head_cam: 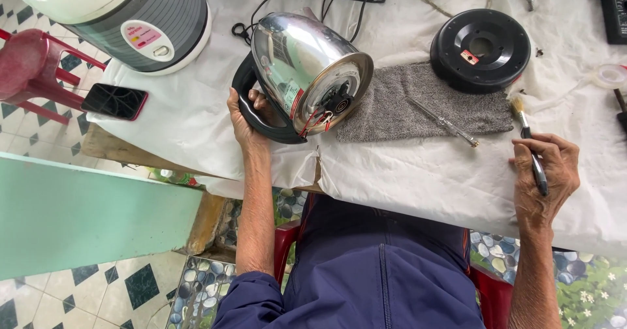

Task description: Cleaning the interior and base components of an electric kettle using a brush and reassembling the unit.

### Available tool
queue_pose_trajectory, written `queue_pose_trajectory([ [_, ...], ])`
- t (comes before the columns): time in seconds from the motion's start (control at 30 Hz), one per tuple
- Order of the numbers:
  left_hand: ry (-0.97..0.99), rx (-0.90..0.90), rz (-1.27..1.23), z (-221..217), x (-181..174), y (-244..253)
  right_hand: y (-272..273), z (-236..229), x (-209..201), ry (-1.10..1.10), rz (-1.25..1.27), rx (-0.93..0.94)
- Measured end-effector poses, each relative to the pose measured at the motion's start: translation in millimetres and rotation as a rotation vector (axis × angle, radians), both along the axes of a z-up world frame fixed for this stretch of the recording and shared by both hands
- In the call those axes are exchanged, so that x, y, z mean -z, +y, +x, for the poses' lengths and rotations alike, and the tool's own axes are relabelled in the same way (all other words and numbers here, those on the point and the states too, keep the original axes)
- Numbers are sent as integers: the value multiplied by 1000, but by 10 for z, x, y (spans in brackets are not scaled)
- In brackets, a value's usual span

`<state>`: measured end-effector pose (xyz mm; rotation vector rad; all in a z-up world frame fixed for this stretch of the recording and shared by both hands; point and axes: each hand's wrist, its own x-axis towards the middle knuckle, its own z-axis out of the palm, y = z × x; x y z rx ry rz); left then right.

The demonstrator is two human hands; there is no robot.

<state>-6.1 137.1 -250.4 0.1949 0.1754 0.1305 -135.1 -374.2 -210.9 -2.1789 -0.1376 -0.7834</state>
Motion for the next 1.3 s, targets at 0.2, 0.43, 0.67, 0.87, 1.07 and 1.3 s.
queue_pose_trajectory([
  [0.2, 49, 24, 50, -41, -79, -41, -133, 27, 176, -28, -21, 26],
  [0.43, 69, -4, 91, -34, -109, -69, -124, -11, 153, 52, 91, 59],
  [0.67, 53, -27, 98, 38, 2, -18, -78, 17, 104, 71, 190, 72],
  [0.87, 47, -33, 80, 43, 0, -22, -77, 13, 106, 79, 231, 63],
  [1.07, 39, -21, 95, 42, -5, -27, 20, 1, 125, -93, 273, 28],
  [1.3, 74, -172, 202, 65, 18, -111, 984, 170, -480, -98, 254, -464],
])
